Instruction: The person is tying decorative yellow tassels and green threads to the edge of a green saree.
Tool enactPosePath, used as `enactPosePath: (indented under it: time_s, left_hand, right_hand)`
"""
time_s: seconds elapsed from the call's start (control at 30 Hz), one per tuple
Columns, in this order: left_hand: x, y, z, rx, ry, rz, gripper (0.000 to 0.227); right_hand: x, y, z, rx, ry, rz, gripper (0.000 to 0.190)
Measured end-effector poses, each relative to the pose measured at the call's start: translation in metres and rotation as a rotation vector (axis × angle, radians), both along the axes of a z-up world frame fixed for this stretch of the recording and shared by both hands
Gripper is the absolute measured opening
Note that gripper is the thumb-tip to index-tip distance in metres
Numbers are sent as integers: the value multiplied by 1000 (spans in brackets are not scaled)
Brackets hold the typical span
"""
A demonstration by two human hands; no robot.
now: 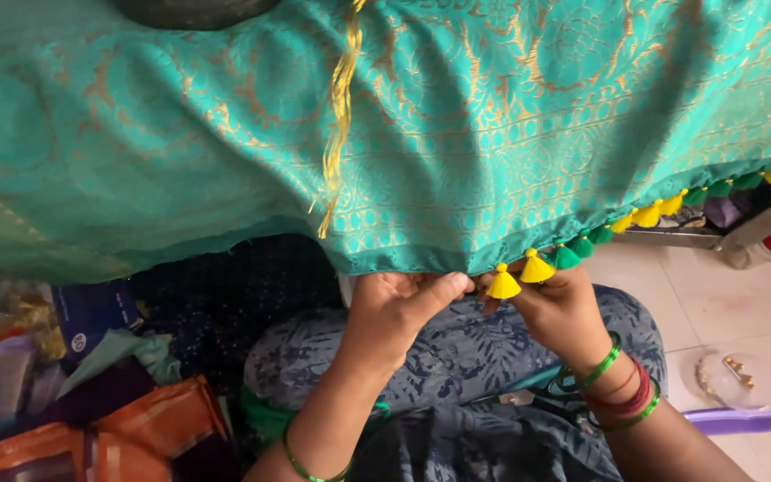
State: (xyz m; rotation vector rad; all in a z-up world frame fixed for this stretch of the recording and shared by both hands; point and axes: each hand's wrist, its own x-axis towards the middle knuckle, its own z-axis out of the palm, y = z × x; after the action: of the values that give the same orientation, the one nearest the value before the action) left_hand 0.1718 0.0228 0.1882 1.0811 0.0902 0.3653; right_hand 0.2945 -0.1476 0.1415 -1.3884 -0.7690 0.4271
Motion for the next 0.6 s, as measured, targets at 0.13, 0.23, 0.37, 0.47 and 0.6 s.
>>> enactPosePath:
  time_s: [0.13, 0.23, 0.37, 0.47, 0.6]
  left_hand:
    - [-2, -1, -3, -28, -8, -10, 23]
    - [-1, -2, -9, -4, -13, -17, 20]
    - [3, -7, -7, 51, -11, 9, 14]
    - [5, -9, -17, -55, -33, -54, 19]
    - [9, -16, -35, -103, 18, -26, 31]
  right_hand:
    - [2, -1, -10, 3, 4, -16, 12]
    - [-1, 0, -13, -6, -4, -25, 11]
    - [-10, 8, 2, 88, 59, 7, 7]
    - [-22, 18, 17, 194, 251, 51, 3]
    - [-34, 21, 12, 249, 425, -32, 10]
